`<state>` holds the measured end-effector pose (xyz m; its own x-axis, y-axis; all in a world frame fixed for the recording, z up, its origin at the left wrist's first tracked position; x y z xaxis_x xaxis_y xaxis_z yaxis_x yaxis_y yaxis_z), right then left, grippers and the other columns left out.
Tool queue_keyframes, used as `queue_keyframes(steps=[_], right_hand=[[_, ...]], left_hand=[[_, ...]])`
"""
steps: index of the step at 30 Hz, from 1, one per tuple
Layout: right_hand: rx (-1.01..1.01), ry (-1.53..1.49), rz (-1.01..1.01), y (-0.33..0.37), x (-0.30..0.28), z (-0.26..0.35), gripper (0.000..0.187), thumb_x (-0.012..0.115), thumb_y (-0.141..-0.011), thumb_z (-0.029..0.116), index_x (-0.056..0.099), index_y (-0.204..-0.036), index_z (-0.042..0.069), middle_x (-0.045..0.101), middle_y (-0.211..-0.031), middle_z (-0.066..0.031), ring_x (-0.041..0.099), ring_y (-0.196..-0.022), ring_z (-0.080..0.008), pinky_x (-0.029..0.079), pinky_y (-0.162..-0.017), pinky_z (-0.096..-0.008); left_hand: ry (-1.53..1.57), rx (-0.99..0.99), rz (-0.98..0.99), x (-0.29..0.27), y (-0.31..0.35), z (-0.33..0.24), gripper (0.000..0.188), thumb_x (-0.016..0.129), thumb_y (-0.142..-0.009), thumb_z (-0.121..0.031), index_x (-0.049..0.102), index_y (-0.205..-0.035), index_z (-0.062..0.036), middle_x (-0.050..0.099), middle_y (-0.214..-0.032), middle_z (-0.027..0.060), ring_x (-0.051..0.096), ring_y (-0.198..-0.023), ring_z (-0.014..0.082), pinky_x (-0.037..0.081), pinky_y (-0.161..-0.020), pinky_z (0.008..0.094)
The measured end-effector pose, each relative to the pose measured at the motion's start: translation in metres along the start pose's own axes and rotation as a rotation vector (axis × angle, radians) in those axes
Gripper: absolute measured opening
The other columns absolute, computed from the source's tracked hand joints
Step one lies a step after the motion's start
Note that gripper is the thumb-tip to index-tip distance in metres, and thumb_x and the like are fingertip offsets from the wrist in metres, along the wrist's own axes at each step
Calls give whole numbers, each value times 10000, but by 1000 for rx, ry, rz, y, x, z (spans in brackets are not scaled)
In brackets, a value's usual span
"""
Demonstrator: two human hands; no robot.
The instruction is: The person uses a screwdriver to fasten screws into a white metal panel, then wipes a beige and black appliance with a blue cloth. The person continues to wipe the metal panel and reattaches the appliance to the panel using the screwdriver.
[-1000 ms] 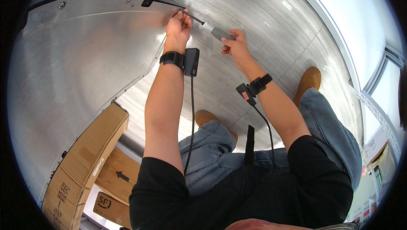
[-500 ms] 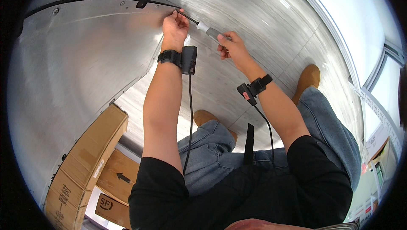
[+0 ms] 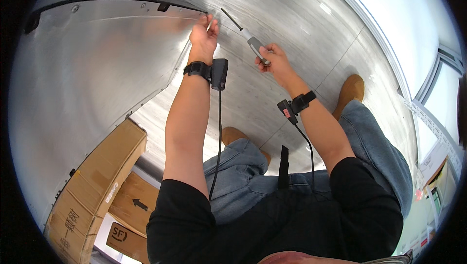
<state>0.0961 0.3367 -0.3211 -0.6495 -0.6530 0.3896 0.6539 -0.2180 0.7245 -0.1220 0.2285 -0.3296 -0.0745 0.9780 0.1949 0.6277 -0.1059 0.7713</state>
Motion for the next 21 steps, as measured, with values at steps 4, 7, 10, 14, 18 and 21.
queue_keyframes(steps=[4,7,10,14,18,21], right_hand=[[-3,-44,64,3,11,1,325,612,-959,286,456,-1087,31,643,-876,-130,563,-624,-154,503,-598,-315],[-37,-16,107,7,25,9,338,596,-968,279,425,-1117,28,634,-929,-148,574,-633,-171,512,-614,-328],[-98,39,145,12,48,17,357,584,-974,287,396,-1148,37,624,-981,-165,602,-665,-204,523,-640,-355],[-152,120,265,28,85,42,357,570,-974,230,380,-1211,44,615,-1015,-156,661,-774,-249,553,-720,-391],[-132,114,370,68,120,75,278,562,-962,181,429,-1177,64,611,-1003,-117,675,-799,-263,550,-724,-383],[-113,150,349,90,140,90,180,540,-967,184,480,-1088,64,615,-961,-84,674,-797,-258,539,-688,-372]], left_hand=[[-137,-61,179,9,22,10,396,498,-963,-80,456,-1351,-14,606,-1202,96,622,-972,237,524,-853,333],[-310,-60,327,28,59,10,438,492,-948,-84,444,-1378,-12,616,-1214,92,576,-1071,214,470,-952,360],[-378,87,327,32,86,-1,415,570,-937,-151,512,-1329,-27,647,-1170,46,569,-1052,166,453,-923,352],[-477,268,263,36,110,-28,347,597,-933,-139,583,-1270,-60,660,-1115,26,573,-1002,149,453,-862,319],[-533,304,324,43,169,-61,313,618,-925,-97,604,-1228,-24,655,-1098,40,574,-867,116,479,-709,274],[-532,308,303,32,207,-83,322,601,-930,-68,584,-1247,-12,646,-1121,56,580,-849,111,491,-673,271]])
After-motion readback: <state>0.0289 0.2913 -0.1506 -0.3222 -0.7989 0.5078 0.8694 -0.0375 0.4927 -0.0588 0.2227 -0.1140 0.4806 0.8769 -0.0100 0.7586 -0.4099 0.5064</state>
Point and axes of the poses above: each hand's wrist, its own y-axis away from the middle knuckle, its own x-axis out of the palm, z = x × y, the point moved 5 cm from there along -y, towards the middle knuckle
